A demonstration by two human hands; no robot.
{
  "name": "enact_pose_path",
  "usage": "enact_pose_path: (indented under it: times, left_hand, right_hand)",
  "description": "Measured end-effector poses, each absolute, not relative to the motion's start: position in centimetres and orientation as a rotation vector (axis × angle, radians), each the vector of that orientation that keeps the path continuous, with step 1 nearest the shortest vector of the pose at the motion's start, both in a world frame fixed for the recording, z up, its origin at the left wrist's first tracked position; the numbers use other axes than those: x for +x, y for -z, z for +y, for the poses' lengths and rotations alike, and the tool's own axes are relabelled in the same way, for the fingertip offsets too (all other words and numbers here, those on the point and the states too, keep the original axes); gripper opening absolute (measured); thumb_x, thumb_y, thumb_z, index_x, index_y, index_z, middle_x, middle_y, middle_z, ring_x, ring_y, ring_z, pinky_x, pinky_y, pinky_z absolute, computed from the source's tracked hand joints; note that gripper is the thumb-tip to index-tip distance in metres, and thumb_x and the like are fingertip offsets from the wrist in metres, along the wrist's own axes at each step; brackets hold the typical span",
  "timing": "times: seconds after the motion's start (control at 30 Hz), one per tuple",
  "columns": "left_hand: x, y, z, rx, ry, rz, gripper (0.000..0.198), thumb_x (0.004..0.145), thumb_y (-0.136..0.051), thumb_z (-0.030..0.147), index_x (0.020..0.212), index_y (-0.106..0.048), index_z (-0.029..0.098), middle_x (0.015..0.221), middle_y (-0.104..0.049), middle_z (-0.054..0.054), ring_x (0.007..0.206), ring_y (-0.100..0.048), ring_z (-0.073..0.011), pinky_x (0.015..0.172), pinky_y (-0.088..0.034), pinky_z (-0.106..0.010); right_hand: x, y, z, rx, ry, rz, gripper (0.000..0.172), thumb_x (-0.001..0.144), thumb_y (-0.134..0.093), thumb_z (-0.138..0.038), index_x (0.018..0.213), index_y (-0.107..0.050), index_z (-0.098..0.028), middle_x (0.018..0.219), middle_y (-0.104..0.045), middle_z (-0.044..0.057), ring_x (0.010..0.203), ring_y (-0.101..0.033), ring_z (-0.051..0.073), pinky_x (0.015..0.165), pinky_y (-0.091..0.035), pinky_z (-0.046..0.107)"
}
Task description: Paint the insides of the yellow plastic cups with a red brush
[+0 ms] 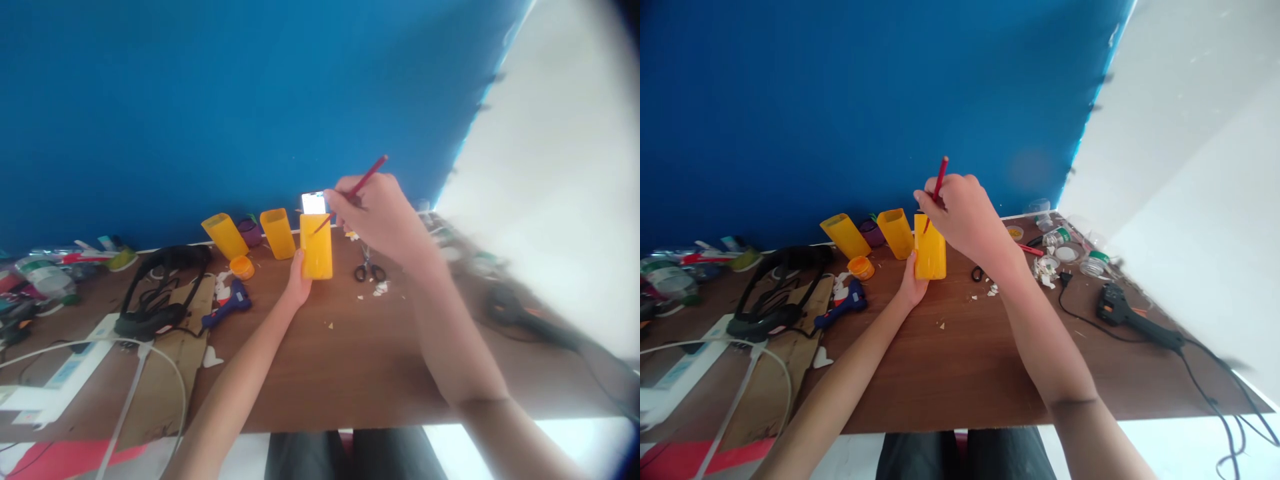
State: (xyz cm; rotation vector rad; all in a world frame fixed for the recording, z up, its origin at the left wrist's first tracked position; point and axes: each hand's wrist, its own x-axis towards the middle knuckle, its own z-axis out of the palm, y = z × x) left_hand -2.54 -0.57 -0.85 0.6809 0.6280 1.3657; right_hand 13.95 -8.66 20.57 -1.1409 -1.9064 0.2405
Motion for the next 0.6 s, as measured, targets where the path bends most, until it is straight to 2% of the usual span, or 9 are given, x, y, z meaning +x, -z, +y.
enact_pose_path:
  times: [0.17,0.33,0.6]
  left_hand:
    - [-2.4,0.9,-0.4,0.719,-1.379,0.586,0.034,0.094,-0.055,0.043,0.119,-0.066,0.022,0.12,-0.07,-0.005,0.118,-0.063,-0.0194,0.097,-0.051,-0.029]
    - [-2.3,1.1,-0.3,0.714,-1.374,0.575,0.033,0.095,-0.054,0.042,0.117,-0.067,0.023,0.122,-0.07,-0.006,0.116,-0.064,-0.0202,0.099,-0.051,-0.032]
    - [-2.5,1.0,-0.5,0.662,-1.358,0.662,0.031,0.093,-0.057,0.041,0.116,-0.066,0.023,0.117,-0.071,-0.003,0.109,-0.066,-0.0181,0.09,-0.053,-0.03]
  right_hand:
    - [14.0,-20.6,-9.2,-1.147,-0.393,-1.983,0.036,0.096,-0.05,-0.024,0.06,-0.05,-0.018,0.057,-0.054,0.001,0.051,-0.047,0.01,0.05,-0.034,0.029]
    - [14.2,-20.4,-8.9,-1.155,-0.483,-1.986,0.033,0.095,-0.051,-0.023,0.062,-0.053,-0.018,0.059,-0.06,0.002,0.049,-0.052,0.011,0.05,-0.04,0.029]
    - [14.1,-20.3,-8.2,-1.202,-0.128,-1.768,0.038,0.098,-0.049,-0.032,0.062,-0.048,-0.021,0.056,-0.054,0.001,0.051,-0.048,0.012,0.054,-0.039,0.03]
